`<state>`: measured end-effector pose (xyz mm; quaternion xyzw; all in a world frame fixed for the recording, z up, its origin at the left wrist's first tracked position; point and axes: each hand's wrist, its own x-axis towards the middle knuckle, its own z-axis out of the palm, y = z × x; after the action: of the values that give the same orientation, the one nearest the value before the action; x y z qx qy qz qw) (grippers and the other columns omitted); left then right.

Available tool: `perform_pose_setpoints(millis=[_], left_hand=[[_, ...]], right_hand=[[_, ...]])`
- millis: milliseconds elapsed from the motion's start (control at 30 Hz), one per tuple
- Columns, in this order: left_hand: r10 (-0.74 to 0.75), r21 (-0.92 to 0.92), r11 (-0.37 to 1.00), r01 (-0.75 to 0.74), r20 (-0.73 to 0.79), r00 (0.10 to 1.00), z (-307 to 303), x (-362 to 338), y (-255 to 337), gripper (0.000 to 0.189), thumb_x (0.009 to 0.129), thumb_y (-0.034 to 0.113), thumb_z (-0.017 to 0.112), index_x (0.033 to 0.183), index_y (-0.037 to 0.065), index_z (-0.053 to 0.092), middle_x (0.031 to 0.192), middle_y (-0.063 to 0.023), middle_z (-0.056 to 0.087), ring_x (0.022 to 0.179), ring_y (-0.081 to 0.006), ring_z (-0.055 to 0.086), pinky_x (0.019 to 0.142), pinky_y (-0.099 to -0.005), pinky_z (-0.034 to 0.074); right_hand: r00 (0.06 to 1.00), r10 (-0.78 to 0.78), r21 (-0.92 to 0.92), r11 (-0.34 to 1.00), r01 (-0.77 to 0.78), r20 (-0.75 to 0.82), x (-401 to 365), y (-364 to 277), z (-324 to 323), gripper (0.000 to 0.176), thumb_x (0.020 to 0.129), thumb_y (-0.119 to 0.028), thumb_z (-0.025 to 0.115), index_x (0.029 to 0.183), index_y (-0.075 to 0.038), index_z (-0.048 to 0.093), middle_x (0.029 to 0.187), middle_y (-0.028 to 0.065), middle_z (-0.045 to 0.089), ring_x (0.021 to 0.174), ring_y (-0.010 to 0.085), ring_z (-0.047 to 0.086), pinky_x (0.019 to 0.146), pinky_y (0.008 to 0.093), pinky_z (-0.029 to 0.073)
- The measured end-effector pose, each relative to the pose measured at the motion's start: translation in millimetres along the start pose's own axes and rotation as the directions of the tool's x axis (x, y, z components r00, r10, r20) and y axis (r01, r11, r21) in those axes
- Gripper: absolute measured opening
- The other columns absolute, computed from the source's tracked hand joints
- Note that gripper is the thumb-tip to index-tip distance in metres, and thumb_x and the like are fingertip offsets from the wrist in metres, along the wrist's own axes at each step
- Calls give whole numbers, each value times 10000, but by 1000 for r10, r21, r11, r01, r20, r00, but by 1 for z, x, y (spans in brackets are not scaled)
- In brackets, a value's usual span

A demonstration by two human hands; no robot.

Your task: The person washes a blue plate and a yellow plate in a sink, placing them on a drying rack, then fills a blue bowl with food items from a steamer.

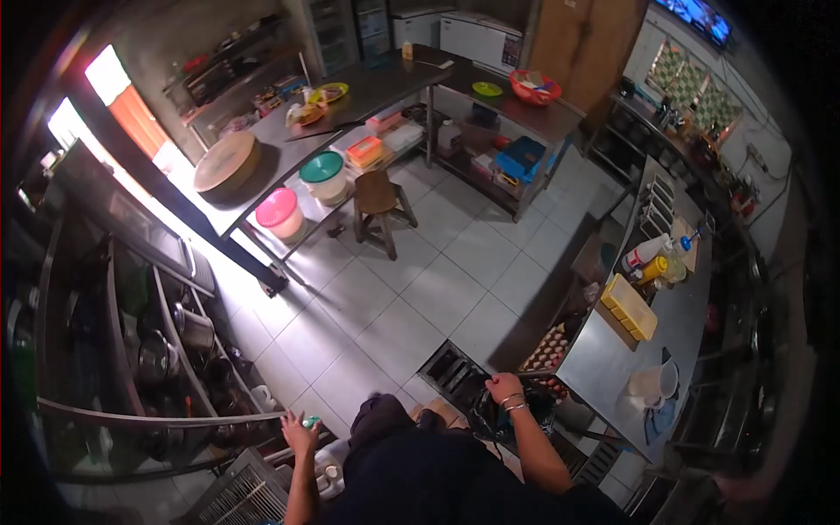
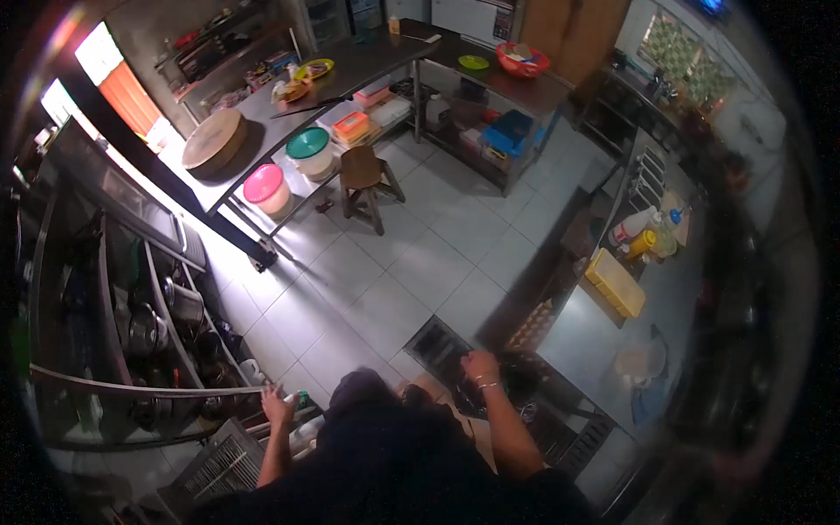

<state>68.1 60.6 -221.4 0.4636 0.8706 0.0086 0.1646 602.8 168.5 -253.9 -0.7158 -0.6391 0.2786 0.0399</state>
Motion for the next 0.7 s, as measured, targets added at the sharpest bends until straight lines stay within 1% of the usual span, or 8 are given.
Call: perform_pose_setpoints(millis=[133, 267, 300, 367, 400, 600, 633, 700], left_hand=[[-175, 28, 984, 175, 326, 929, 92, 47, -31, 556, 634, 529, 794, 958, 81, 732, 1001, -164, 693, 1014, -329, 644, 842, -404, 511], [-45, 1, 999, 49, 409, 912, 108, 65, -49, 557, 640, 558, 776, 868, 51, 733, 895, -160, 706, 875, -308, 684, 747, -405, 524], [-68, 7, 997, 73, 462, 884, 105, 80, -46, 555, 649, 555, 772, 881, 53, 732, 906, -158, 705, 882, -307, 682, 752, -400, 523], [-116, 9, 991, 133, 551, 827, 105, 118, -41, 551, 665, 550, 764, 905, 56, 728, 928, -153, 704, 896, -306, 677, 763, -390, 521], [-141, 5, 985, 170, 585, 799, 102, 139, -36, 549, 674, 548, 761, 917, 58, 726, 939, -151, 703, 903, -305, 675, 769, -384, 520], [-49, -347, 892, 290, 563, 825, 110, 342, 31, 537, 724, 532, 738, 991, 67, 714, 1005, -136, 698, 945, -301, 662, 801, -354, 515], [139, 55, 983, -176, 406, 903, 122, 394, 63, 499, 781, 522, 690, 949, 52, 708, 969, -145, 699, 892, -248, 665, 778, -351, 510], [-56, -111, 986, 122, 468, 882, 58, 441, 155, 430, 783, 419, 691, 975, 34, 704, 893, -163, 696, 860, -225, 665, 773, -337, 505]], right_hand=[[993, 101, -98, 990, -106, -55, 17, 57, 33, 364, 756, -384, 620, 729, -28, 686, 811, 196, 663, 798, 370, 642, 752, 452, 519], [934, 284, -189, 951, -245, 217, -8, 116, 74, 419, 737, -426, 646, 755, -12, 709, 851, 205, 679, 847, 348, 658, 816, 419, 521], [770, 281, -246, 955, -166, 573, -9, 199, 154, 420, 784, -419, 633, 933, -35, 716, 969, 176, 680, 929, 327, 650, 832, 396, 517], [546, 617, -561, 775, -292, 567, -35, 110, 70, 761, 873, -300, 627, 1478, -91, 215, 1448, 188, 363, 1134, 318, 558, 841, 438, 498], [527, 618, -522, 783, -339, 584, -40, 107, 62, 691, 869, -290, 622, 1420, -85, 258, 1392, 187, 392, 1103, 323, 565, 826, 445, 497], [754, 480, -313, 875, -370, 448, 18, 112, 31, 298, 843, -229, 589, 1072, -52, 516, 1057, 179, 565, 914, 350, 604, 737, 485, 485], [830, 389, -331, 905, -265, 399, 39, 117, 28, 247, 839, -218, 584, 1014, -46, 559, 1001, 178, 594, 883, 354, 611, 723, 491, 483], [979, 45, -484, 873, 59, 200, 96, 141, 35, 191, 830, -198, 573, 898, -35, 645, 890, 176, 652, 820, 363, 624, 693, 505, 479]])
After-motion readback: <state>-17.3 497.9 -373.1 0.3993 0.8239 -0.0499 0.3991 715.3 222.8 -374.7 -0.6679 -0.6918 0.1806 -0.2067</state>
